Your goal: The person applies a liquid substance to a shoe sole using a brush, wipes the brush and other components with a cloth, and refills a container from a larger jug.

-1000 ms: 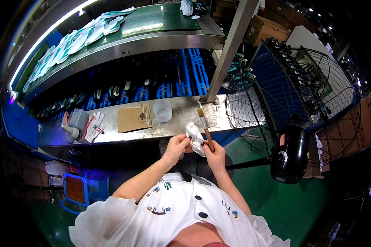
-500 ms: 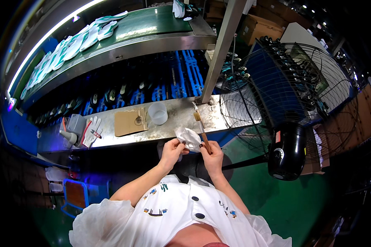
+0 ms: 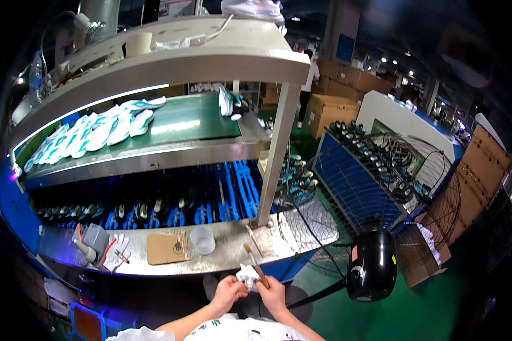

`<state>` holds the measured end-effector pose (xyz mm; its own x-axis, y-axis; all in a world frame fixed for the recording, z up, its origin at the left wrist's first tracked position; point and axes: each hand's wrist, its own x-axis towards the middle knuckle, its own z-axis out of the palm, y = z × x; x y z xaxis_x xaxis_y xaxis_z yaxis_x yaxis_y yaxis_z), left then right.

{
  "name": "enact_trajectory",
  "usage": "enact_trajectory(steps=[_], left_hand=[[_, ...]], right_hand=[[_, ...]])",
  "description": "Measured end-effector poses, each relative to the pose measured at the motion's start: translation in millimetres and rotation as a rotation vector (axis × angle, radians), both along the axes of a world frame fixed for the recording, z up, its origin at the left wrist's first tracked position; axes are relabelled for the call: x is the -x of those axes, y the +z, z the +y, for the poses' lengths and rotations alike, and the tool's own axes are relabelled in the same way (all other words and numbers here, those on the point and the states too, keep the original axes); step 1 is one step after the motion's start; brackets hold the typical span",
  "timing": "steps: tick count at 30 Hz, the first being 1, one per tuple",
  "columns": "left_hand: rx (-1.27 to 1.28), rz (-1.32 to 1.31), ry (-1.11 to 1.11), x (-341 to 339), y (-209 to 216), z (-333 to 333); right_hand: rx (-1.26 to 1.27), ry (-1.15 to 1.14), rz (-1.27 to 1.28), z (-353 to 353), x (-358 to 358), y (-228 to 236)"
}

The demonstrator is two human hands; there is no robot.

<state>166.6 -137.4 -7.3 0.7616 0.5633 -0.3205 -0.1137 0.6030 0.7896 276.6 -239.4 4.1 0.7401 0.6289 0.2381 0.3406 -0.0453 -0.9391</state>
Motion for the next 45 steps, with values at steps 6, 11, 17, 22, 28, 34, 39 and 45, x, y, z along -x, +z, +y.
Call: enact_trajectory(steps=[6,11,17,22,28,34,39,45], left_hand=[[0.102,-0.004,-0.014,2.4,-7.4,-0.3],[0.121,-0.041,-0.089,6.1,-18.1,6.8],[0.136,-0.052,-0.105,6.8,-18.7,4.2],[0.051,-0.062,-0.2,7.1,-7.9,-2.3],[-0.058,-0.108,-0.148,5.3,-2.5,-3.2],[-0.061,-0.149,0.038,6.7,12.7,-2.2],[0.097,-0.21,0.071,5.7,18.2,3.3],[0.0,-0.099,-0.014,4.1,11.1,11.9]], right_hand=[[0.029,0.059,-0.035,-2.9,2.2,0.2],[0.002,0.139,-0.086,-3.2,0.2,-3.5],[0.003,0.102,0.045,-5.2,0.1,-7.1],[-0.048,0.056,0.096,-7.7,-1.1,-12.1],[-0.081,0.095,0.314,-9.3,-5.8,-22.2],[-0.206,0.102,0.595,-6.8,0.8,-6.4],[-0.198,0.113,0.613,-4.8,0.7,0.6],[-0.033,0.121,0.276,4.2,-4.0,8.9]])
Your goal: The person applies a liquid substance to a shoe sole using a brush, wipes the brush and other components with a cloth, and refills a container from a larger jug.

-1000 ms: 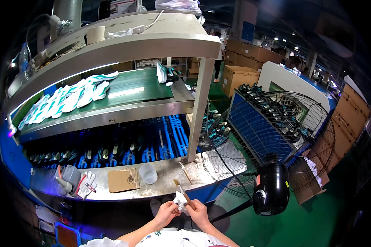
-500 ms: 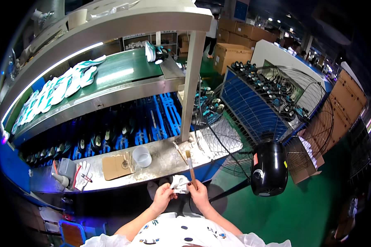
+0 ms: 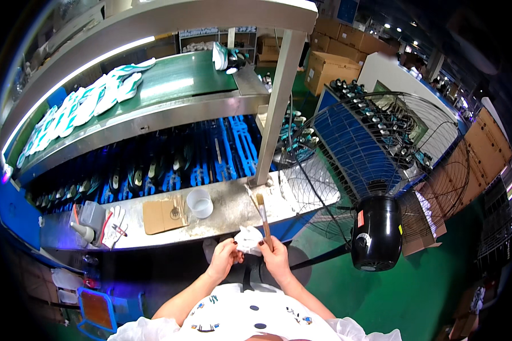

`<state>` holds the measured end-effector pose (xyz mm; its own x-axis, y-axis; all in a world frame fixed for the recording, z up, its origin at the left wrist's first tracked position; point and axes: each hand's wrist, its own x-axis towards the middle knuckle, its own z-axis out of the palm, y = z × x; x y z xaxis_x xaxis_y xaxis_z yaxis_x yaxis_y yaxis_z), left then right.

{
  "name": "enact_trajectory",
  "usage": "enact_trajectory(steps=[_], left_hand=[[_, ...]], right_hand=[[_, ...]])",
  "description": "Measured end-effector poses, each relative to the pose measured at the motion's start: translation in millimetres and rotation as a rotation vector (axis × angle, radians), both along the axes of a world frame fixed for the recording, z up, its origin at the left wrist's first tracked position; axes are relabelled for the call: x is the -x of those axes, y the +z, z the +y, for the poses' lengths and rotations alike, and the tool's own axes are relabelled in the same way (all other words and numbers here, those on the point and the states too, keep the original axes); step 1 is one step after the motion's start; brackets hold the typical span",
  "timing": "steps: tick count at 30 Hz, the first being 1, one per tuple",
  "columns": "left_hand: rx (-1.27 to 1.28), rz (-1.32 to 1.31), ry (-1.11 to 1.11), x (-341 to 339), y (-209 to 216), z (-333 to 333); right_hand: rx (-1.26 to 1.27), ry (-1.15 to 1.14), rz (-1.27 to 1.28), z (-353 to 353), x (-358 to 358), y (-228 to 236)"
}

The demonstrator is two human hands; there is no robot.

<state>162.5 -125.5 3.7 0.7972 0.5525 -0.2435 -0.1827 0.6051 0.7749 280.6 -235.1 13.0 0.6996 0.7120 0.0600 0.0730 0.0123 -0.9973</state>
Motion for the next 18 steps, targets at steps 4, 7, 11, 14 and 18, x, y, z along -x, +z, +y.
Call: enact_trajectory(steps=[4,7,11,14,18], left_hand=[[-0.085,0.102,-0.07,3.7,-13.0,-1.0],[-0.137,0.132,-0.164,1.5,-24.0,-2.4],[-0.157,0.05,-0.164,-0.8,-21.8,-1.1],[-0.179,0.046,-0.182,-0.4,-14.6,-2.3],[-0.214,0.002,-0.192,1.0,-17.4,-6.8]], right_hand=[[-0.051,0.023,-0.079,-2.3,3.1,-5.2],[-0.043,0.048,-0.001,-0.7,2.3,-10.9],[-0.022,0.039,-0.016,1.6,-0.2,-12.8],[-0.06,0.039,0.119,1.5,1.4,-15.4],[-0.112,0.043,0.371,-0.5,0.9,-17.7]])
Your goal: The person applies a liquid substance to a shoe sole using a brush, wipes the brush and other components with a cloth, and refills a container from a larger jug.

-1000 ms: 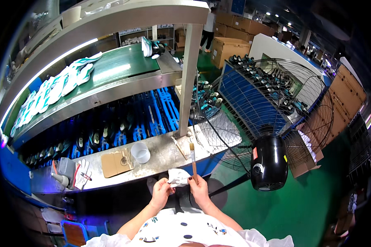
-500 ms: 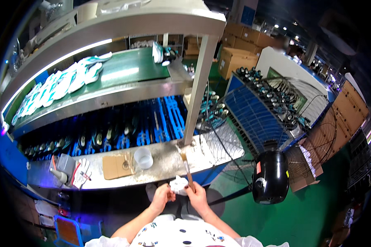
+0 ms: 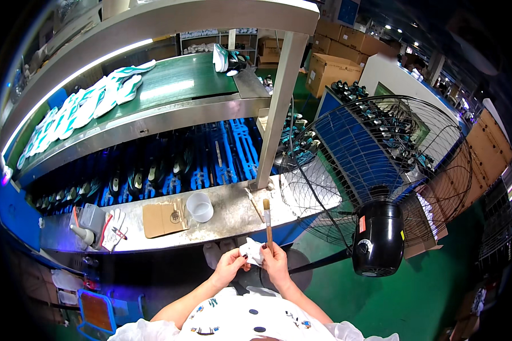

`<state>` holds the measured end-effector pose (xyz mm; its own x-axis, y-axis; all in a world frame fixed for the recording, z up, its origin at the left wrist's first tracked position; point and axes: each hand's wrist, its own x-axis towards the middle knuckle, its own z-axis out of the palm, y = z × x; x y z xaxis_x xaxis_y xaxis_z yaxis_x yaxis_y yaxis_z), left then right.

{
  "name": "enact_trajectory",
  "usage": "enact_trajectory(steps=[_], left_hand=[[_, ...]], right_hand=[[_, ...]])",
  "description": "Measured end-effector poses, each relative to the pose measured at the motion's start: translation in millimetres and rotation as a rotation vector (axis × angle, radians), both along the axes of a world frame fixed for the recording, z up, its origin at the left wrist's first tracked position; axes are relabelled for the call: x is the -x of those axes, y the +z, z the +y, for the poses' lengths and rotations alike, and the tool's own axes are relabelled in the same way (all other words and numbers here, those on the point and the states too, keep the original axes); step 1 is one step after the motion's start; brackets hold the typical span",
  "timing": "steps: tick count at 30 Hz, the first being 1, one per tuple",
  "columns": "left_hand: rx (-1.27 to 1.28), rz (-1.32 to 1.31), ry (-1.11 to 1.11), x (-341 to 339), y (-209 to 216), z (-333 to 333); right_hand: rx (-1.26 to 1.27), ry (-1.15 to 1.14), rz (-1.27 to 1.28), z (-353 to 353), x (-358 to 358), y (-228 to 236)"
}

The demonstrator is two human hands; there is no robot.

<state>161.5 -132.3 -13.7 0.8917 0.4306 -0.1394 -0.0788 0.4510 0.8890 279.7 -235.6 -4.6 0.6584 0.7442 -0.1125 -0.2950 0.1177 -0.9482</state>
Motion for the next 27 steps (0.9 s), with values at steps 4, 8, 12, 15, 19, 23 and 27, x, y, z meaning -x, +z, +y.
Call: enact_trajectory(steps=[4,8,12,15,19,23,27], left_hand=[[-0.016,-0.001,0.079,1.1,5.4,-7.9],[-0.113,0.024,0.206,6.1,12.5,-10.0],[0.035,0.051,0.265,14.8,22.5,-11.5],[0.214,-0.03,0.296,15.9,19.9,-6.9],[0.423,-0.068,0.168,21.4,15.8,8.5],[0.045,-0.006,0.121,22.4,18.3,23.4],[0.067,-0.077,0.185,24.1,12.6,24.1]], right_hand=[[0.033,-0.026,0.085,1.3,1.4,1.1],[0.123,-0.165,0.138,5.6,-3.7,-9.4],[0.183,-0.164,0.109,9.9,-4.7,-14.4],[0.094,-0.176,0.162,16.1,-4.8,-22.6],[0.15,-0.095,0.177,15.1,-10.1,-1.8],[0.093,0.038,0.055,14.9,-10.1,14.9],[0.077,0.094,0.184,16.2,-5.8,19.1]])
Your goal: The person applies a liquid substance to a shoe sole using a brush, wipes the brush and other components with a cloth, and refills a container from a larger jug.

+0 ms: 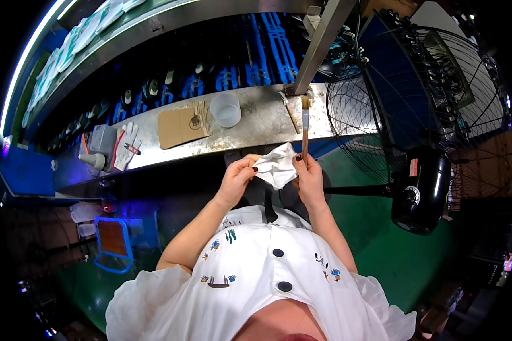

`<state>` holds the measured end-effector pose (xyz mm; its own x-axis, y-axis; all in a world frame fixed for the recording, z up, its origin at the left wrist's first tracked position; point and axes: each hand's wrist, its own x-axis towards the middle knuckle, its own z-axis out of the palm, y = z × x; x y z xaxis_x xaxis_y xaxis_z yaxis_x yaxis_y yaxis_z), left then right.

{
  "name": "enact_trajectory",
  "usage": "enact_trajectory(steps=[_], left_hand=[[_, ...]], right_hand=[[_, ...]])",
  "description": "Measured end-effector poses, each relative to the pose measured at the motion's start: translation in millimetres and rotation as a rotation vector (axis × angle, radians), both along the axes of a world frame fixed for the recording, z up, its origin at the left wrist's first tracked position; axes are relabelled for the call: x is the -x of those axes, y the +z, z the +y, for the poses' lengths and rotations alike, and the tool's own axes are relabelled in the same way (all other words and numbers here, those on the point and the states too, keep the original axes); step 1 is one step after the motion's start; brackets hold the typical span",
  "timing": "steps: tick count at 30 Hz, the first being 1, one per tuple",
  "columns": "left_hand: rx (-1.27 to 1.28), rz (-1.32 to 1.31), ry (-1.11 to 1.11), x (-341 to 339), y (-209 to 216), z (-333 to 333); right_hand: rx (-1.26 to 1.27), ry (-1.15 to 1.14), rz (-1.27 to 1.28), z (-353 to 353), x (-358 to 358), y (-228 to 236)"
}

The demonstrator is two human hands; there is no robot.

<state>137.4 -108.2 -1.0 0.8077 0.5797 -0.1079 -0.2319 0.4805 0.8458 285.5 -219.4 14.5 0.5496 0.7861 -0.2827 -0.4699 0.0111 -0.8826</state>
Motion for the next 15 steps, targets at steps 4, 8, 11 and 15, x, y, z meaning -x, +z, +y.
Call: enact_trajectory(steps=[4,8,11,15], left_hand=[[0.342,-0.085,-0.016,-0.4,0.4,0.2],[0.381,-0.038,-0.025,-1.6,-5.2,-1.5],[0.274,0.102,-0.068,-3.3,-2.8,-7.9],[0.215,0.097,-0.084,-0.2,-9.6,-6.3]], right_hand=[[0.011,0.031,-0.004,2.5,4.5,-8.6],[0.006,-0.039,-0.145,7.3,7.2,-9.1],[-0.013,-0.051,-0.172,7.9,6.6,-9.7],[-0.015,-0.035,-0.219,4.9,0.0,-21.4]])
